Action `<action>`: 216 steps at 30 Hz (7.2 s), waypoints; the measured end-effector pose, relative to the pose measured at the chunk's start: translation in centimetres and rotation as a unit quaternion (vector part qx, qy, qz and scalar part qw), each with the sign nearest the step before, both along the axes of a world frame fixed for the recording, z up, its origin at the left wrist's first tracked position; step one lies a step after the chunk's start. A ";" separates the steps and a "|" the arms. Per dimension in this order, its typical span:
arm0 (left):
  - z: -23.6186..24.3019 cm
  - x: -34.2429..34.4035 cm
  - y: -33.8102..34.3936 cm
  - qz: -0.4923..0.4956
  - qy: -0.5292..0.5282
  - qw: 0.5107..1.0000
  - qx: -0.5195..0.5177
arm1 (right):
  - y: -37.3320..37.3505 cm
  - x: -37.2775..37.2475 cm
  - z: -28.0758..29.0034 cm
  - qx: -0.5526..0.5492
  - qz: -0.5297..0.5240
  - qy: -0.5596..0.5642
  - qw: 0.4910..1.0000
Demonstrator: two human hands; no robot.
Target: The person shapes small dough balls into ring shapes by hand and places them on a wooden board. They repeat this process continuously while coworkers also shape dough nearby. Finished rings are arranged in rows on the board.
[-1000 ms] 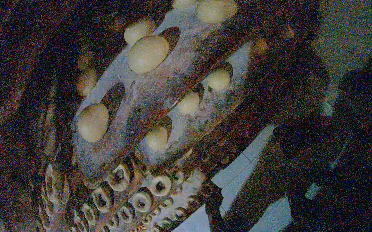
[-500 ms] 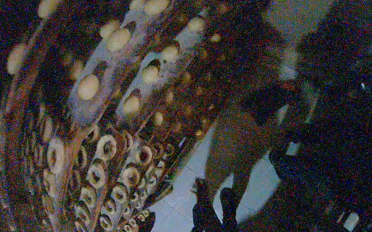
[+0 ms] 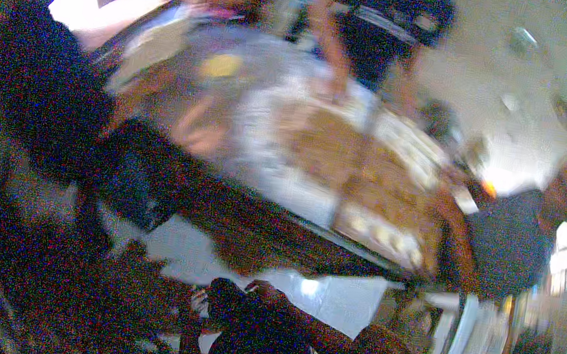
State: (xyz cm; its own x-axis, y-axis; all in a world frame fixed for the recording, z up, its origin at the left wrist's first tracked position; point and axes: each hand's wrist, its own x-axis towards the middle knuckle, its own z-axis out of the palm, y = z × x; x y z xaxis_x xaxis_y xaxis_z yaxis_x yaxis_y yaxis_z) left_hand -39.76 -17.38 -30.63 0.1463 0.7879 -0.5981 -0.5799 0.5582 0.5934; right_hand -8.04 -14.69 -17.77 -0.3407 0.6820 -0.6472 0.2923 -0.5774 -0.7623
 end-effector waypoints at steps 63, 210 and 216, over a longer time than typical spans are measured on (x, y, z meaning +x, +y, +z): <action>35.4 33.7 36.0 -0.237 0.190 0.868 0.393 | 25.2 13.6 21.9 0.292 -0.466 -0.095 0.830; 31.8 41.6 29.2 -0.256 -0.079 0.956 0.123 | 19.5 17.3 26.1 0.127 -0.527 -0.248 0.803; 32.6 43.9 26.8 -0.279 0.102 0.855 0.425 | 16.2 18.5 23.4 0.252 -0.575 -0.184 0.756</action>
